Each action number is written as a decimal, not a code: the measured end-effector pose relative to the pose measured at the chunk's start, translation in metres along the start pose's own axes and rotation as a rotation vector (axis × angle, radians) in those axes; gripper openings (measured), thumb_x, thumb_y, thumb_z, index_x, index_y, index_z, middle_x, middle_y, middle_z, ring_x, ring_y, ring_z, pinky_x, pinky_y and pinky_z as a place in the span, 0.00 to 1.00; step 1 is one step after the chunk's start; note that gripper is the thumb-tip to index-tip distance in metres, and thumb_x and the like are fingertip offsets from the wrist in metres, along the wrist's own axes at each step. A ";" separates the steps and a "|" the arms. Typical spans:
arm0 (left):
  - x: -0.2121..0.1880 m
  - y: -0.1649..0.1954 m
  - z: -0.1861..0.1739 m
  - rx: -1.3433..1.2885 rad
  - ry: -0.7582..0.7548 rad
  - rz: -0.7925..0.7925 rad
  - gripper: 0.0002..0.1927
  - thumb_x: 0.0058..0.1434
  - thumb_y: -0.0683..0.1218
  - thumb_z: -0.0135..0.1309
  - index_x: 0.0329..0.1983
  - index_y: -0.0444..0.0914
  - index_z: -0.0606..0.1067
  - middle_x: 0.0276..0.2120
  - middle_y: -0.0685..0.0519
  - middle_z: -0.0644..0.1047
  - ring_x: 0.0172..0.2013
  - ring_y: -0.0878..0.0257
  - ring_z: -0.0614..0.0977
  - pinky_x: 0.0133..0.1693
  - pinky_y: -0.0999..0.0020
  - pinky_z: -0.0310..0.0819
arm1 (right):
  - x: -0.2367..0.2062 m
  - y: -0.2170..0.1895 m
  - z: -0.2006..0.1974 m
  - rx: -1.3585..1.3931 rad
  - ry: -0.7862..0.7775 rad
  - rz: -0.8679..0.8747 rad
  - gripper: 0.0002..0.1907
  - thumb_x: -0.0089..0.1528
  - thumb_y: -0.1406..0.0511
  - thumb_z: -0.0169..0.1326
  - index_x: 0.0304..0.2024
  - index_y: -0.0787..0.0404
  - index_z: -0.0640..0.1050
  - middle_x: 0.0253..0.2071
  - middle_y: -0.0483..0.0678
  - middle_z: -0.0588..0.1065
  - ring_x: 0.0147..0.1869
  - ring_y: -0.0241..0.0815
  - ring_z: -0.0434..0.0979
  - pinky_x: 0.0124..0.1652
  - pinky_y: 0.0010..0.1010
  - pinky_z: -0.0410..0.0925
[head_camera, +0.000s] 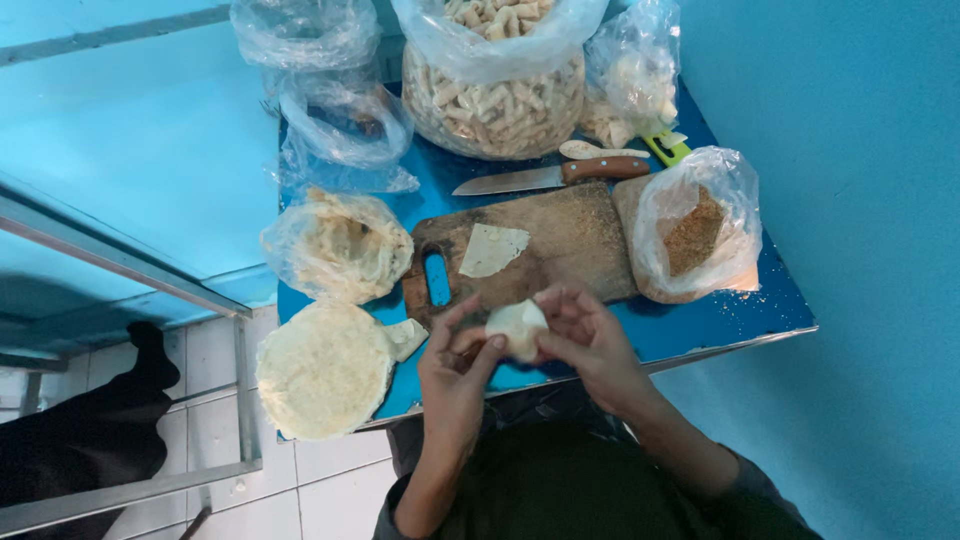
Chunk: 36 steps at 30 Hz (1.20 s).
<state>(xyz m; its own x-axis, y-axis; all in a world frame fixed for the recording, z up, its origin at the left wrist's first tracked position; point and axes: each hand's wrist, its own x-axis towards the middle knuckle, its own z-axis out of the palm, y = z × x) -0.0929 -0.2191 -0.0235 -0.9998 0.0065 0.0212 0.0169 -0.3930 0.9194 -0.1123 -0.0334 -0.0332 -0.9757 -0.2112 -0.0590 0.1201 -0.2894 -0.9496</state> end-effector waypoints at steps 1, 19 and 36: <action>-0.001 0.003 -0.002 0.105 0.006 0.020 0.32 0.63 0.35 0.57 0.71 0.33 0.64 0.39 0.49 0.82 0.43 0.65 0.83 0.48 0.70 0.79 | -0.002 -0.004 -0.003 -0.013 -0.026 0.010 0.29 0.59 0.69 0.60 0.62 0.60 0.67 0.53 0.54 0.75 0.54 0.45 0.80 0.48 0.37 0.78; 0.040 0.057 0.001 0.833 -0.176 0.274 0.29 0.62 0.35 0.51 0.69 0.38 0.67 0.41 0.39 0.81 0.40 0.45 0.85 0.41 0.56 0.77 | 0.066 -0.034 -0.014 -0.238 -0.237 0.029 0.32 0.60 0.70 0.61 0.66 0.58 0.66 0.40 0.45 0.76 0.45 0.35 0.79 0.44 0.30 0.75; 0.054 0.004 0.018 1.379 0.022 0.435 0.24 0.55 0.34 0.52 0.57 0.32 0.71 0.49 0.38 0.72 0.44 0.39 0.79 0.40 0.49 0.75 | 0.071 -0.047 0.017 -1.211 -0.020 -0.541 0.25 0.63 0.66 0.58 0.63 0.56 0.71 0.38 0.50 0.79 0.40 0.52 0.82 0.37 0.42 0.72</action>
<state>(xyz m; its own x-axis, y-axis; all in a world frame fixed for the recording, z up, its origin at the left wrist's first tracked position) -0.1470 -0.2037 -0.0121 -0.9117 0.1011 0.3981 0.3014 0.8230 0.4814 -0.1842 -0.0502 0.0126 -0.8443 -0.3504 0.4054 -0.5289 0.6667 -0.5252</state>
